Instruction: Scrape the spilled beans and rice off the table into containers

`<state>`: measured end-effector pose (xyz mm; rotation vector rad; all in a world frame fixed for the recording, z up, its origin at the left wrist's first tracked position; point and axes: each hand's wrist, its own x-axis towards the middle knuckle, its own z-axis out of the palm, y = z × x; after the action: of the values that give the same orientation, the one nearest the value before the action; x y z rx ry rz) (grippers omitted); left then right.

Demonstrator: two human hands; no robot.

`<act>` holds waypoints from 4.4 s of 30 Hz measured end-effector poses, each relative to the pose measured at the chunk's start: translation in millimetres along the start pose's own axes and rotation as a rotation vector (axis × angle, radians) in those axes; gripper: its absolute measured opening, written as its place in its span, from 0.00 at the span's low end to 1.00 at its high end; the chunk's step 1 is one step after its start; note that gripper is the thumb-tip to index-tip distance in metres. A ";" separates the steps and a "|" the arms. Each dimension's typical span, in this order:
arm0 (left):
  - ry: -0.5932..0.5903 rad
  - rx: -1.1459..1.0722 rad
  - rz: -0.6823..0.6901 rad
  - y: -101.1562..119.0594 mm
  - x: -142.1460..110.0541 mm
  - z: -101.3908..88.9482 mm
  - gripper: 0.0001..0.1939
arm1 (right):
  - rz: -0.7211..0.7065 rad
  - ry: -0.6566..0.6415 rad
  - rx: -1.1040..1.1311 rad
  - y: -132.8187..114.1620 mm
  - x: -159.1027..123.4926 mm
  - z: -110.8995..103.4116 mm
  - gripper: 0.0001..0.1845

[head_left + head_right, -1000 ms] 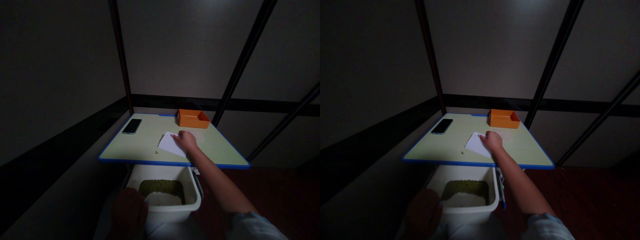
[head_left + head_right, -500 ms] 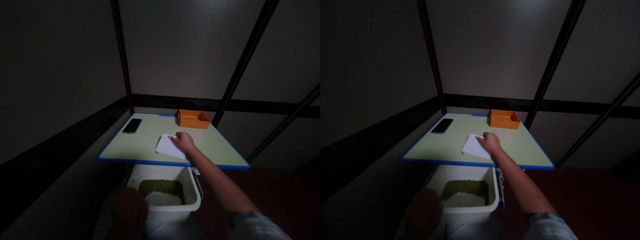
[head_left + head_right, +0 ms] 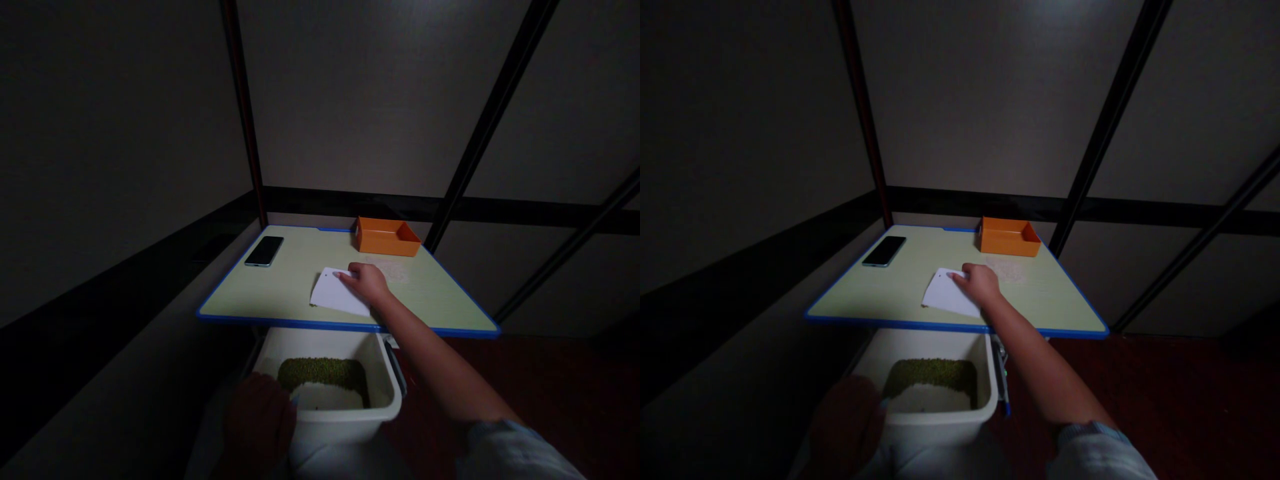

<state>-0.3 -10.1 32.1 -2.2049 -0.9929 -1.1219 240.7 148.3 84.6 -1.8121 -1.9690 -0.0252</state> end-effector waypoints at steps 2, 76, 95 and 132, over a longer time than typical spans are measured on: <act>0.021 -0.013 0.000 0.0 0.5 -0.1 0.11 | -0.001 -0.002 -0.004 -0.1 -0.1 -0.4 0.24; 0.001 0.035 0.068 -8.1 -7.9 2.7 0.10 | -0.217 -0.081 -0.126 -31.4 -4.8 3.7 0.28; 0.004 0.056 0.074 -8.4 -7.1 2.9 0.10 | -0.184 -0.175 -0.142 -31.7 -5.4 -3.6 0.30; 0.016 0.035 0.070 -6.1 -0.4 -0.4 0.09 | -0.175 -0.106 0.019 -23.0 -6.1 -3.0 0.27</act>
<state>-5.3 -6.7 32.5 -2.1820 -0.9143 -1.0811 220.0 138.6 91.8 -1.6548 -2.1899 0.0352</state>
